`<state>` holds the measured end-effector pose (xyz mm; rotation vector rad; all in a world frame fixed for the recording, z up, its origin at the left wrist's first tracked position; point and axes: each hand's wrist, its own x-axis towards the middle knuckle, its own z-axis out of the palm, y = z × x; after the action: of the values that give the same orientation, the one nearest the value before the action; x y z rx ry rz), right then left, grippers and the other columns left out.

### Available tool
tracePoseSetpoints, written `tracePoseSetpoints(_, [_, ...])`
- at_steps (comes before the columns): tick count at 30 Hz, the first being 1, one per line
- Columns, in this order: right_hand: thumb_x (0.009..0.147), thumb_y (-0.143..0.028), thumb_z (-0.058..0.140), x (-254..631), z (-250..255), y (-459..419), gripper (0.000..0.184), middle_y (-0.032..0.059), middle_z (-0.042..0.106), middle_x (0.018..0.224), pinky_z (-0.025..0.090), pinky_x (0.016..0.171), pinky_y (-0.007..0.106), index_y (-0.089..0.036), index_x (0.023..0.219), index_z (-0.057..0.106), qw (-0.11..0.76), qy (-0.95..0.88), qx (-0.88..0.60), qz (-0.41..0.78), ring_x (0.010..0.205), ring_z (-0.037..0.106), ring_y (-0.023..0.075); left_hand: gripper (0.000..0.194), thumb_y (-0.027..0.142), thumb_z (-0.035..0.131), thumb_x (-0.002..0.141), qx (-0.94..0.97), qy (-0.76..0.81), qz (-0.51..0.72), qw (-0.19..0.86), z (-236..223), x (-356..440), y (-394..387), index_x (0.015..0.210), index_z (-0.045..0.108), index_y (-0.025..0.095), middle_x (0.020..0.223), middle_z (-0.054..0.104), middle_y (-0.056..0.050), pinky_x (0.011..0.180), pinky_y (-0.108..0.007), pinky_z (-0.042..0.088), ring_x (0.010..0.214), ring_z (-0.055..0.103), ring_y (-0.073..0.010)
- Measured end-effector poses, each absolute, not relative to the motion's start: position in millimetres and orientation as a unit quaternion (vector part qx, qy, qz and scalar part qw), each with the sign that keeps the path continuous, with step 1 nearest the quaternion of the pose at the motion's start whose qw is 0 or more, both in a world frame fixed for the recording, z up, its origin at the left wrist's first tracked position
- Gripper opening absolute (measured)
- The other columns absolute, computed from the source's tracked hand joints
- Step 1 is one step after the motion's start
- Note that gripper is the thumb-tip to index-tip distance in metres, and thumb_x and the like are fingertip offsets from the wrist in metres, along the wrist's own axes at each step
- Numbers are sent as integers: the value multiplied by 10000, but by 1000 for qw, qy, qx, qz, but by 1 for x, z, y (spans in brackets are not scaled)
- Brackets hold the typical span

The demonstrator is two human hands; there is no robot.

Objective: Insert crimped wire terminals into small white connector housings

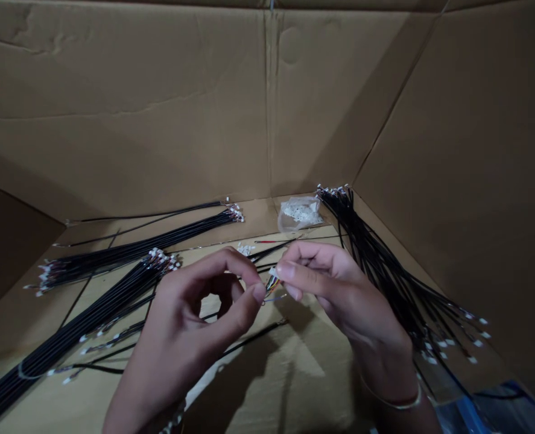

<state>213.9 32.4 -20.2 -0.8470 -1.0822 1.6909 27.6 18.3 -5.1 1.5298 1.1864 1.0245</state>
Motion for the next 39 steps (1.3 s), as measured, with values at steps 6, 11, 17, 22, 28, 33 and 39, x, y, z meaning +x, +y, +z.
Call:
tracePoseSetpoints(6, [824,-257,855,212,-22,33,208,-68,555,617,365,569,250,-190,722,687,459,-462,-335,680,571,450,96,177,350,771,833,585,491,428,483,-5,30,22,711,714,235,656,625,37,448,-179,420,493,521,-81])
tracePoseSetpoints(11, [866,-287,824,211,-24,31,260,-57,560,653,409,641,266,-192,698,650,469,-482,-334,660,614,481,107,159,357,767,843,606,481,413,481,-6,27,22,729,744,248,666,640,29,463,-178,437,523,532,-91])
tracePoseSetpoints(17, [878,-268,810,210,-25,27,261,-56,551,660,411,651,263,-193,701,635,471,-489,-335,653,627,477,111,159,333,748,842,630,470,402,470,-1,26,21,703,736,258,671,639,36,498,-166,446,559,531,-94])
tracePoseSetpoints(22, [881,-289,805,209,-24,28,268,-55,547,658,401,638,264,-192,703,630,468,-495,-344,646,621,468,110,210,354,744,822,614,485,399,479,1,26,19,655,692,237,609,589,33,478,-178,428,540,510,-105])
tracePoseSetpoints(28, [862,-337,816,208,-23,29,280,-51,544,644,388,608,271,-197,703,633,458,-507,-367,632,612,467,119,227,366,737,832,618,493,395,469,-2,26,18,664,660,234,602,563,37,462,-189,411,523,488,-109])
tracePoseSetpoints(33, [866,-325,806,208,-25,30,252,-55,548,647,379,605,270,-191,723,648,448,-505,-370,638,610,473,115,212,303,704,835,645,487,406,426,-1,26,20,640,655,236,637,613,33,488,-171,435,566,541,-108])
tracePoseSetpoints(39, [864,-305,806,208,-25,31,235,-60,545,636,365,597,266,-189,725,657,442,-501,-368,647,601,461,110,216,273,664,826,655,488,391,423,2,29,22,623,607,227,571,559,55,457,-156,417,511,502,-91])
